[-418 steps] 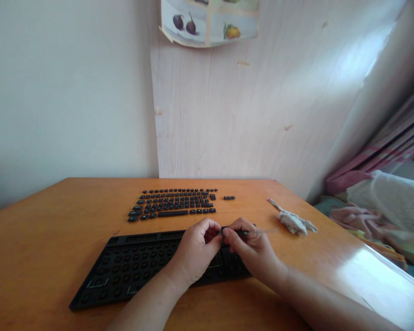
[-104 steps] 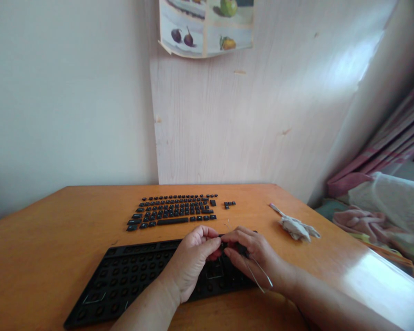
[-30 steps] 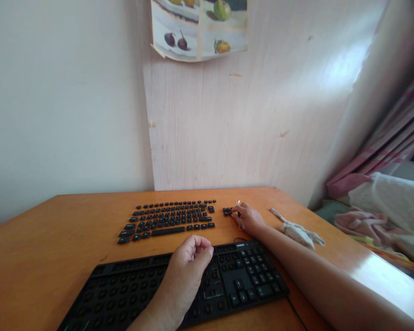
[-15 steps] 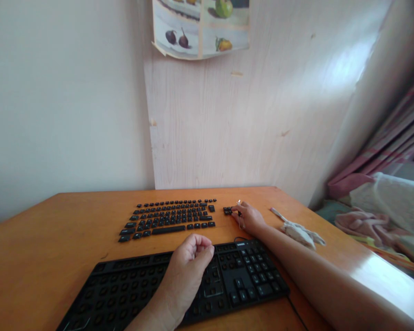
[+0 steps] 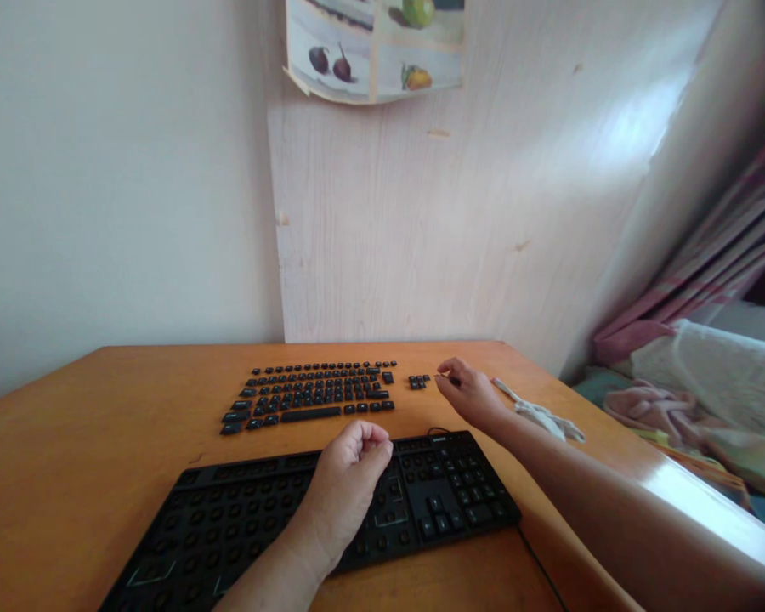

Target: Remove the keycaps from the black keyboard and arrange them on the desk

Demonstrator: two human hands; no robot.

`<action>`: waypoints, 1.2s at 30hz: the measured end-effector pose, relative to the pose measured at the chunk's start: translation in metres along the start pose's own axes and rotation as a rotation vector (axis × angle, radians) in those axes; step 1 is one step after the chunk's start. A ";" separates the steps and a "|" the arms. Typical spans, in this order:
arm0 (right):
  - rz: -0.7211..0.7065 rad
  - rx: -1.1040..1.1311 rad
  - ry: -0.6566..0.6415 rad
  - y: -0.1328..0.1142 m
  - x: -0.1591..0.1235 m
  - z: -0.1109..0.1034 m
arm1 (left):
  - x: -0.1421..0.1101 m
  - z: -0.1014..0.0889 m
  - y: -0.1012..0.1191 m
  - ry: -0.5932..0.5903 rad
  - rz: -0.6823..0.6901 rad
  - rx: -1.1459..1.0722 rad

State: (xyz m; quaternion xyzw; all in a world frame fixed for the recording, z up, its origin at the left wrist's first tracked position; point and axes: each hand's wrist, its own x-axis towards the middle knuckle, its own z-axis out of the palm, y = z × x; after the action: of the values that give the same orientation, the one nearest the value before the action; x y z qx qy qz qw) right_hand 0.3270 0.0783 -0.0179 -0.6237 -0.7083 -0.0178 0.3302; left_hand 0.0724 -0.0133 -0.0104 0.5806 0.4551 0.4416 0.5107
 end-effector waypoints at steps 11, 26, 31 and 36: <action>0.155 0.524 -0.297 -0.068 -0.069 -0.064 | 0.002 0.001 -0.004 0.007 0.069 0.006; 0.168 0.312 -0.235 -0.076 -0.089 -0.042 | 0.004 0.003 -0.009 0.024 0.103 0.027; 0.161 0.272 -0.219 -0.081 -0.089 -0.039 | 0.006 0.005 -0.013 0.021 0.114 0.033; 0.152 0.209 -0.198 -0.083 -0.091 -0.033 | 0.007 0.005 -0.016 0.019 0.138 0.069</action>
State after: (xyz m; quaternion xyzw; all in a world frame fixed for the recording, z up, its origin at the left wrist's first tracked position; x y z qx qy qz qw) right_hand 0.2679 -0.0339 -0.0043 -0.6365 -0.6861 0.1424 0.3224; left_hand 0.0777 -0.0060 -0.0266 0.6236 0.4338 0.4651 0.4545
